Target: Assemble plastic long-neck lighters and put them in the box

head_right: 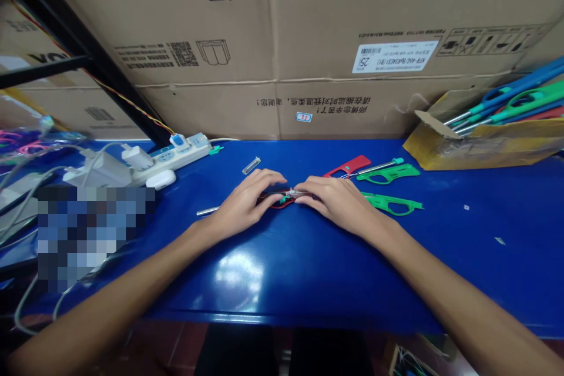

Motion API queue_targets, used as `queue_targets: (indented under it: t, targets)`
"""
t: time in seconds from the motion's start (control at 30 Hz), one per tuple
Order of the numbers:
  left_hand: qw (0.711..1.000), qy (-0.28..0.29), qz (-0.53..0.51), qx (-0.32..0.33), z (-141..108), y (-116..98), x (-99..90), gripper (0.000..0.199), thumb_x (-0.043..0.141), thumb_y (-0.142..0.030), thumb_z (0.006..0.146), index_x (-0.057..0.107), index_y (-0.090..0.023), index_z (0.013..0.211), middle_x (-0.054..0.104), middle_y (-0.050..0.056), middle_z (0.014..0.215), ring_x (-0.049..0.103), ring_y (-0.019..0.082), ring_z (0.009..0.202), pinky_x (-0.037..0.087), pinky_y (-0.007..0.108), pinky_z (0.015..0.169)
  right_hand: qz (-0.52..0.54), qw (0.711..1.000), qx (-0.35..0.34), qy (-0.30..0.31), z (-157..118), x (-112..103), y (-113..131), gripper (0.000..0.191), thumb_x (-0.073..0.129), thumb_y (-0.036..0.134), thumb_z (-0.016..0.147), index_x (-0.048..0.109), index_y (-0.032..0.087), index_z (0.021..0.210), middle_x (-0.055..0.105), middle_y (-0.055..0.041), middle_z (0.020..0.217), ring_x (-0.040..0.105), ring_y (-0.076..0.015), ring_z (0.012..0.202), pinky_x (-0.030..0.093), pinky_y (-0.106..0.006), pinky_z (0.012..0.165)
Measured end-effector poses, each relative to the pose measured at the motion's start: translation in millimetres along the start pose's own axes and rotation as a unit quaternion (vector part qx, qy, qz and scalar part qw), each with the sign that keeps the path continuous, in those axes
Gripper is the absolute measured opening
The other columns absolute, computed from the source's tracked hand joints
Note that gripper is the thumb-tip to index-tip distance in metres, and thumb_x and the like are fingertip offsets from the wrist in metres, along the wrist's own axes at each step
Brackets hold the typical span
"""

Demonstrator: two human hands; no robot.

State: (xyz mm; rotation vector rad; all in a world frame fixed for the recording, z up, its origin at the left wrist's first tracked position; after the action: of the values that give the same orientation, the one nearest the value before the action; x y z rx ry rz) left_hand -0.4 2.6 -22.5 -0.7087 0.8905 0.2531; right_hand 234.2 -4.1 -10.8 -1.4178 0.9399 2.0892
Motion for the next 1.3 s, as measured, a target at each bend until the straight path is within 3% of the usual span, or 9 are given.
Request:
queue_targets:
  t: [0.13,0.27,0.7,0.9,1.3]
  targets:
    - [0.996,0.086,0.028,0.002,-3.9,9.5,-15.6,0.035,0.058,-0.045,0.098,0.055,-0.022,0.124,0.062,0.007,0.120,0.059,0.024,0.110,0.047,0.040,0.096,0.001,1.000,0.009,-0.007,0.3,1.4,-2.0,0.033,0.049,0.038,0.102,0.069,0.021,0.121,0.073,-0.0076,0.113,0.070,-0.0225,0.096,0.053,-0.034,0.081]
    - [0.992,0.122,0.017,0.001,-6.0,14.8,-15.7,0.042,0.066,-0.051,0.091,0.058,-0.021,0.121,0.063,0.007,0.115,0.058,0.024,0.107,0.047,0.039,0.093,-0.006,1.000,0.017,-0.023,-0.2,2.7,-3.1,0.033,0.050,0.039,0.101,0.069,0.022,0.121,0.074,-0.0075,0.114,0.070,-0.0223,0.097,0.053,-0.033,0.078]
    - [0.989,0.136,-0.045,0.023,-5.3,16.2,-16.8,0.030,0.065,-0.039,0.094,0.062,-0.021,0.118,0.064,0.006,0.114,0.057,0.021,0.109,0.044,0.036,0.097,0.028,1.000,-0.010,0.011,-0.8,-0.8,-6.6,0.032,0.047,0.035,0.102,0.070,0.024,0.122,0.071,-0.0074,0.110,0.068,-0.0198,0.092,0.052,-0.034,0.079]
    - [0.989,0.136,-0.059,0.026,-3.5,20.3,-16.6,0.030,0.071,-0.038,0.091,0.065,-0.022,0.115,0.065,0.005,0.114,0.059,0.021,0.108,0.044,0.036,0.097,0.007,1.000,-0.005,0.011,-1.3,-0.8,-5.9,0.033,0.047,0.035,0.102,0.070,0.024,0.121,0.067,-0.0081,0.119,0.067,-0.0188,0.090,0.051,-0.034,0.079]
    - [0.988,0.151,-0.024,0.013,-4.0,19.5,-20.1,0.031,0.068,-0.040,0.092,0.062,-0.022,0.117,0.064,0.006,0.115,0.058,0.021,0.106,0.044,0.036,0.096,0.027,0.999,-0.007,0.035,-2.4,-0.2,-1.8,0.032,0.047,0.035,0.102,0.071,0.027,0.120,0.068,-0.0066,0.114,0.067,-0.0188,0.090,0.052,-0.034,0.078]
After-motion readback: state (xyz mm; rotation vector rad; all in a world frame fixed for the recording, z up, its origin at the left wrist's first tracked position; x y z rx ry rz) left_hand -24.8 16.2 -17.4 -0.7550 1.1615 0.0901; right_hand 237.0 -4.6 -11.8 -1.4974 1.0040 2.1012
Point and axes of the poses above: each hand's wrist, its own z-axis towards the middle knuckle, its own x-axis out of the palm, y = z × x, the point moved 1 cm from there along z, towards the middle knuckle
